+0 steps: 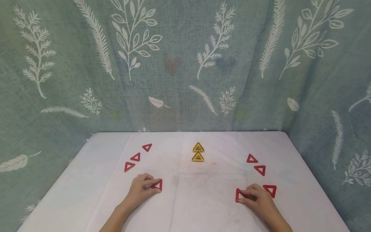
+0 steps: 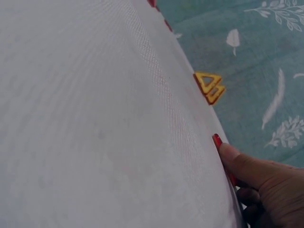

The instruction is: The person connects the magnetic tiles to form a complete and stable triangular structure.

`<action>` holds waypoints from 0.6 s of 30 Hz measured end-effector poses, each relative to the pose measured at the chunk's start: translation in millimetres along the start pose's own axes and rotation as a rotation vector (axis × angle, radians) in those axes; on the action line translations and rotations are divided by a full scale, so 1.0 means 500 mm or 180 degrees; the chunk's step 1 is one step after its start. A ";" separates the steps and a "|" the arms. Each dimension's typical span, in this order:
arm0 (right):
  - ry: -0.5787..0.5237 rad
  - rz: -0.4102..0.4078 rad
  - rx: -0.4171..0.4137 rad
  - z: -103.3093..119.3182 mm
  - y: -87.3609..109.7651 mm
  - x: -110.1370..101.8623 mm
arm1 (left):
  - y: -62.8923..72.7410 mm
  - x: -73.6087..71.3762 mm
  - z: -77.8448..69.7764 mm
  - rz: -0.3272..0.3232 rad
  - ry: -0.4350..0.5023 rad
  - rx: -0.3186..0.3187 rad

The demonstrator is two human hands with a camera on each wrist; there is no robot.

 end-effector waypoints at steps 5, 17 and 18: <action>-0.0067 -0.0046 -0.0056 0.006 -0.005 0.009 | 0.000 0.010 -0.019 0.0035 0.0026 0.0092; -0.0142 -0.0129 -0.0309 0.026 -0.017 0.026 | 0.003 0.034 -0.049 -0.0020 -0.0068 0.0217; -0.0160 -0.0118 -0.0294 0.027 -0.018 0.028 | 0.003 0.036 -0.050 -0.0021 -0.0064 0.0203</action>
Point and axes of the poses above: each hand's wrist, its own y-axis away from the middle knuckle, its own x-axis out of the palm, z = x × y, the point moved 3 cm from there along -y, towards the middle knuckle, and after that the axes turned 10 degrees about -x, right-handed, at the moved point
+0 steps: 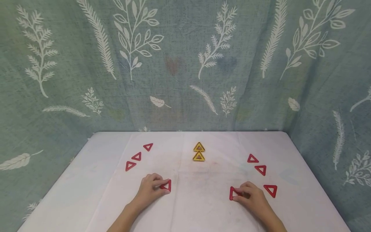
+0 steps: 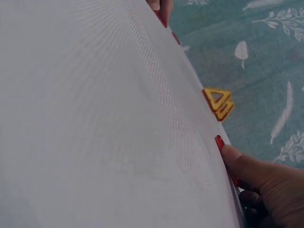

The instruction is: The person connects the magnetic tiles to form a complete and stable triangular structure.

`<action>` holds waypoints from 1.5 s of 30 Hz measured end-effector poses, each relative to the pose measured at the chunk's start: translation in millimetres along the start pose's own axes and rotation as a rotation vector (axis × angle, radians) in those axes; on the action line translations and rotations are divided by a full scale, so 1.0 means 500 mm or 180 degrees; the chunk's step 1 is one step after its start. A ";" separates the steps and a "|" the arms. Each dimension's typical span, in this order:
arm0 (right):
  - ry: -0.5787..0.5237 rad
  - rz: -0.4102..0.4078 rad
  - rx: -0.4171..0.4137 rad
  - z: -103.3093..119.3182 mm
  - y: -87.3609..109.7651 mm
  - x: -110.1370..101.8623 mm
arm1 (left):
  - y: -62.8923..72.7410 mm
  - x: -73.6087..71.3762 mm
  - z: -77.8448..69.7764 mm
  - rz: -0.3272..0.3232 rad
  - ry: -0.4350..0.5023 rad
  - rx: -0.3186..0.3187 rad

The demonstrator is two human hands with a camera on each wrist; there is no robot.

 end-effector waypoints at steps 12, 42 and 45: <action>-0.0263 -0.0091 -0.0251 0.018 -0.010 0.026 | 0.007 0.025 -0.030 0.0077 -0.0033 0.0024; -0.0350 0.0143 -0.0545 0.050 -0.052 0.080 | 0.001 0.079 -0.103 0.0264 0.0023 0.0272; -0.0380 0.0132 -0.0605 0.057 -0.055 0.088 | -0.003 0.083 -0.112 0.0298 0.0003 0.0304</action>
Point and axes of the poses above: each hand's wrist, its own y-axis away from the middle knuckle, its own x-axis out of the palm, z = x × y, the point moved 3 cm from there along -y, towards the middle knuckle, and after that the axes turned 10 degrees about -x, right-handed, at the moved point
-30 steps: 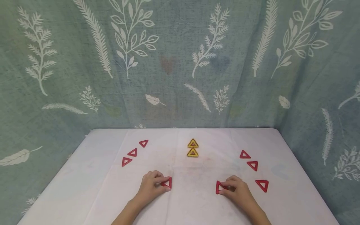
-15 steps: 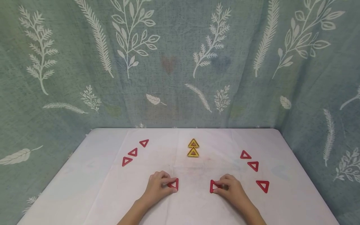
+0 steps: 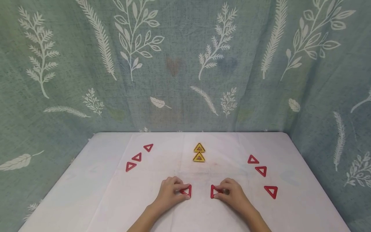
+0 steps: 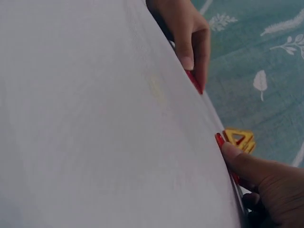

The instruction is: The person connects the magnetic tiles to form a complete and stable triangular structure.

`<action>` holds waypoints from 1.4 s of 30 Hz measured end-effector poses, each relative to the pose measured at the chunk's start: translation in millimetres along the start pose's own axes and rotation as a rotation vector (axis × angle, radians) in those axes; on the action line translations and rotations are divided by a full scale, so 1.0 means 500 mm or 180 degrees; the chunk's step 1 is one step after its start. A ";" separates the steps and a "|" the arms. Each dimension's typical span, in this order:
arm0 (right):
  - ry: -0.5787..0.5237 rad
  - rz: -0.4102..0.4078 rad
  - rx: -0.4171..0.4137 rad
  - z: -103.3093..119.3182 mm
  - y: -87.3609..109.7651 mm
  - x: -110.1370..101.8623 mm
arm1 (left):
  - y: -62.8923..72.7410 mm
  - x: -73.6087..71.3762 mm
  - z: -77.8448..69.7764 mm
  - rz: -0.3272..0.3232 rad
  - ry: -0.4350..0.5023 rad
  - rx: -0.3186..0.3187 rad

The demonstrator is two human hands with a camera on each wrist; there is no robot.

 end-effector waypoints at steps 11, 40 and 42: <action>-0.0089 -0.0023 -0.0281 0.015 -0.019 0.027 | -0.017 0.013 -0.028 0.0132 -0.0070 0.0108; 0.0128 -0.0270 -0.0810 0.025 -0.023 0.061 | -0.012 0.038 -0.034 -0.0154 -0.0132 0.0255; 0.0148 -0.0304 -0.0855 0.025 -0.023 0.061 | -0.013 0.040 -0.034 -0.0134 -0.0130 0.0243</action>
Point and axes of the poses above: each hand's wrist, its own y-axis away from the middle knuckle, its own x-axis out of the palm, z = x × y, the point moved 3 cm from there along -y, towards the middle knuckle, and after that the axes turned 10 degrees about -x, right-handed, at the moved point
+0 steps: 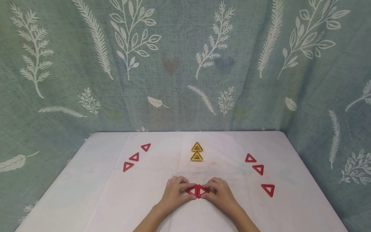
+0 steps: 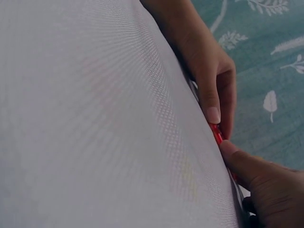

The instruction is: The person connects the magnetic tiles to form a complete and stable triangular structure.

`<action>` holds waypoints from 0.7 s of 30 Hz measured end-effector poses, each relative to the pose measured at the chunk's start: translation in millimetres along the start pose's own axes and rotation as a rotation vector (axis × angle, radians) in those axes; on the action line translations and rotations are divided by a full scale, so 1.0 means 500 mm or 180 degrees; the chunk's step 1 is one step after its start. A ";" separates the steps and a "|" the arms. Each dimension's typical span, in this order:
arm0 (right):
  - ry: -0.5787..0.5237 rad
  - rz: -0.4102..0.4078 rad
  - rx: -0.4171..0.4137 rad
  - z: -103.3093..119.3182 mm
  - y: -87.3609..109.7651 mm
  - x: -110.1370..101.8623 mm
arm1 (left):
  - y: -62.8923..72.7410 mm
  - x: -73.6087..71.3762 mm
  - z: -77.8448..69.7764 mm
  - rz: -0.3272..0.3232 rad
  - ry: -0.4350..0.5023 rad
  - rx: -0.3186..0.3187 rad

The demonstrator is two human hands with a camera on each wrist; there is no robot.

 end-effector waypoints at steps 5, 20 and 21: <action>0.0023 -0.0048 -0.0039 0.001 0.000 0.001 | 0.001 0.002 0.003 -0.0059 -0.0033 0.0049; -0.0262 0.0153 0.0356 0.009 0.016 -0.035 | 0.000 0.009 -0.007 -0.0116 -0.0130 -0.0078; -0.0303 0.0184 0.0377 0.009 0.019 -0.039 | 0.000 0.008 -0.007 -0.0098 -0.0127 -0.0105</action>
Point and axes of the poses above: each hand's wrist, its own y-axis away from the middle knuckle, its own x-axis out of the palm, z = x × y, the point moved 3 cm from there along -y, towards the middle knuckle, and after that the axes turned 10 degrees about -x, right-handed, at the moved point
